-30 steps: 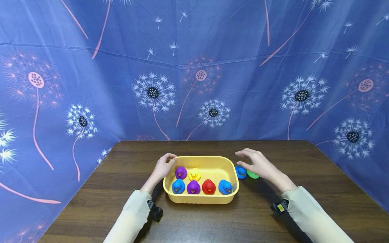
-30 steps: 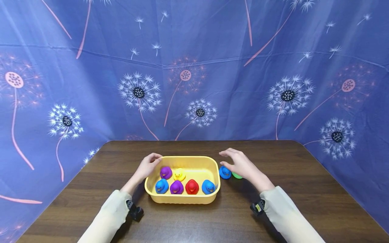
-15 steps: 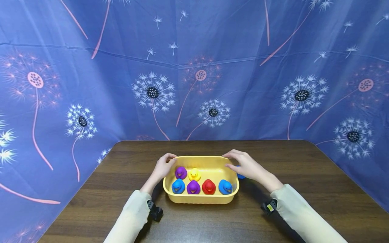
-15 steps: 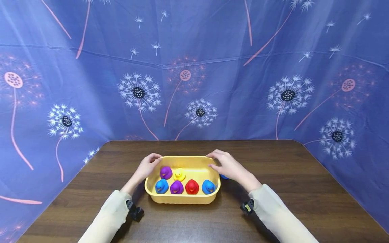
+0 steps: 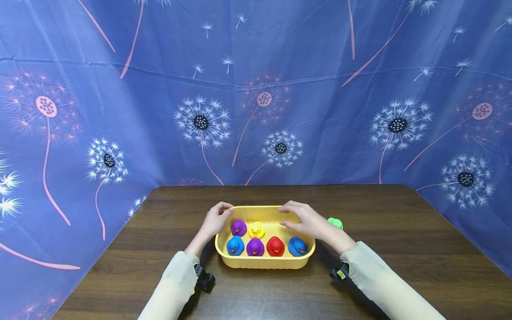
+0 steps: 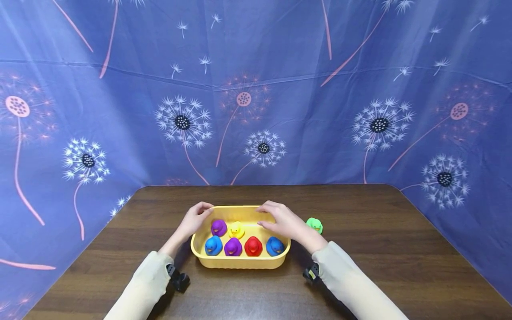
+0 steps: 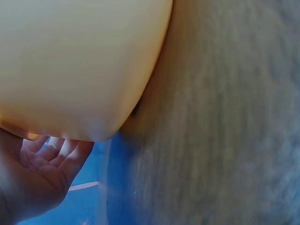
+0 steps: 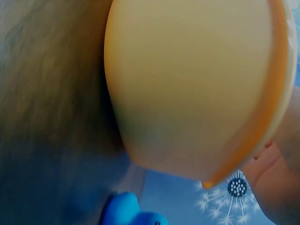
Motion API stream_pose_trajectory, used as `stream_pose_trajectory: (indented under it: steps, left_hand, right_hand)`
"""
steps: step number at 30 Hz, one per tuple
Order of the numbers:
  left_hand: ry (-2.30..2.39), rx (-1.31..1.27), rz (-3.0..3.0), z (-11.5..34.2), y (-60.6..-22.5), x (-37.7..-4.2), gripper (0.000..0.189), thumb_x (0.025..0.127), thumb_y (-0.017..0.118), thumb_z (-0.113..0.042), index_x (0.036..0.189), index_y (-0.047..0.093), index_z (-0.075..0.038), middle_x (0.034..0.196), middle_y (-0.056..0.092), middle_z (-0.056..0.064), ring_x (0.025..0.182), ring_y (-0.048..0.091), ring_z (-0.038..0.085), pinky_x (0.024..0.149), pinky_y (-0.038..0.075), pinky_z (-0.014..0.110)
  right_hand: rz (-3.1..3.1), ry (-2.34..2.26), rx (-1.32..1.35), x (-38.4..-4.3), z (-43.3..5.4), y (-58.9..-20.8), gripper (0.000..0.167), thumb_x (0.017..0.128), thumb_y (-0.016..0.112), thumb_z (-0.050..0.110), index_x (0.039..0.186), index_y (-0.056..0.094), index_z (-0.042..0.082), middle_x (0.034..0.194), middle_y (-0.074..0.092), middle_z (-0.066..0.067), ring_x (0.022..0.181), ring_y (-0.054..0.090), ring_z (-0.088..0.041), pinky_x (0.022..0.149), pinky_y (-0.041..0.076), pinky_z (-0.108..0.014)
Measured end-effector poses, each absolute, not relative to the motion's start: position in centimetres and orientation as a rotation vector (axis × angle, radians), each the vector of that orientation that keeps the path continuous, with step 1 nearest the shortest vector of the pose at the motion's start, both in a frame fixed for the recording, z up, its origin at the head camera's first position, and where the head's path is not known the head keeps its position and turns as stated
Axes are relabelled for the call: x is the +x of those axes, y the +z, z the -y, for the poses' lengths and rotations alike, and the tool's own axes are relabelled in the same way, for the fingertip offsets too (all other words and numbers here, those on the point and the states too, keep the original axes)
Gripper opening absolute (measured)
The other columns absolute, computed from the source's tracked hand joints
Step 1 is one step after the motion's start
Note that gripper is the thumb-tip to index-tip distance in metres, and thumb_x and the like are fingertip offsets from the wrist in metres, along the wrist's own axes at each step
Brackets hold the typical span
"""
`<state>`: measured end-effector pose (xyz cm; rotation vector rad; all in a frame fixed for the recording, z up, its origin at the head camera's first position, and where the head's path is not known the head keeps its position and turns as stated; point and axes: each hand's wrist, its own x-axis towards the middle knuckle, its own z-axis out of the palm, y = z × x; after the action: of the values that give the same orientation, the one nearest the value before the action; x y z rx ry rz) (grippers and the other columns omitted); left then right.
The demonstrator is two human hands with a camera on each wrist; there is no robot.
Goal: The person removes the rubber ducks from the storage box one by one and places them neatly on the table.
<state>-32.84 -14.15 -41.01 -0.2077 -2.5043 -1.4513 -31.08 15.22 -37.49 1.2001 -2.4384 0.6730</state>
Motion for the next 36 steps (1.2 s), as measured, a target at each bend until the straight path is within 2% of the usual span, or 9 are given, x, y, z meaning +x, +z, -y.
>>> stream_pose_trajectory:
  steps: [13,23,30,36]
  left_hand:
    - [-1.475,-0.221,2.495,14.0,-40.8,-33.0,0.016,0.091,0.059,-0.012,0.101,0.064,-0.001,0.084,0.066,0.014,0.072,0.051,0.012,0.063,0.041,0.025]
    - [-1.462,-0.232,2.493,14.1,-41.1,-33.0,0.015,0.091,0.058,-0.012,0.101,0.063,-0.002,0.083,0.065,0.015,0.071,0.05,0.013,0.063,0.041,0.026]
    - [-1.415,-0.226,2.501,14.1,-41.1,-33.0,0.015,0.091,0.058,-0.013,0.1,0.064,-0.003,0.091,0.066,0.013,0.077,0.053,0.015,0.068,0.042,0.026]
    - [-1.422,-0.221,2.508,14.2,-41.2,-33.0,0.015,0.091,0.058,-0.013,0.1,0.064,-0.003,0.084,0.064,0.011,0.072,0.049,0.013,0.065,0.04,0.026]
  right_hand:
    - [2.478,0.641,1.225,-30.9,-12.9,-37.8,0.035,0.083,0.071,0.02,0.112,0.064,0.002,0.105,0.066,-0.009,0.097,0.063,-0.021,0.086,0.05,-0.036]
    - [2.596,0.648,1.168,-30.6,-11.1,-38.1,0.035,0.084,0.07,0.02,0.113,0.065,0.002,0.111,0.065,-0.011,0.109,0.059,-0.029,0.095,0.046,-0.042]
    - [2.68,0.681,1.112,-30.5,-10.2,-38.4,0.036,0.084,0.07,0.021,0.114,0.065,0.002,0.112,0.064,-0.011,0.107,0.06,-0.027,0.091,0.049,-0.039]
    - [2.673,0.707,1.131,-30.4,-9.4,-38.8,0.034,0.083,0.071,0.018,0.112,0.065,0.002,0.108,0.065,-0.011,0.1,0.062,-0.026,0.087,0.051,-0.036]
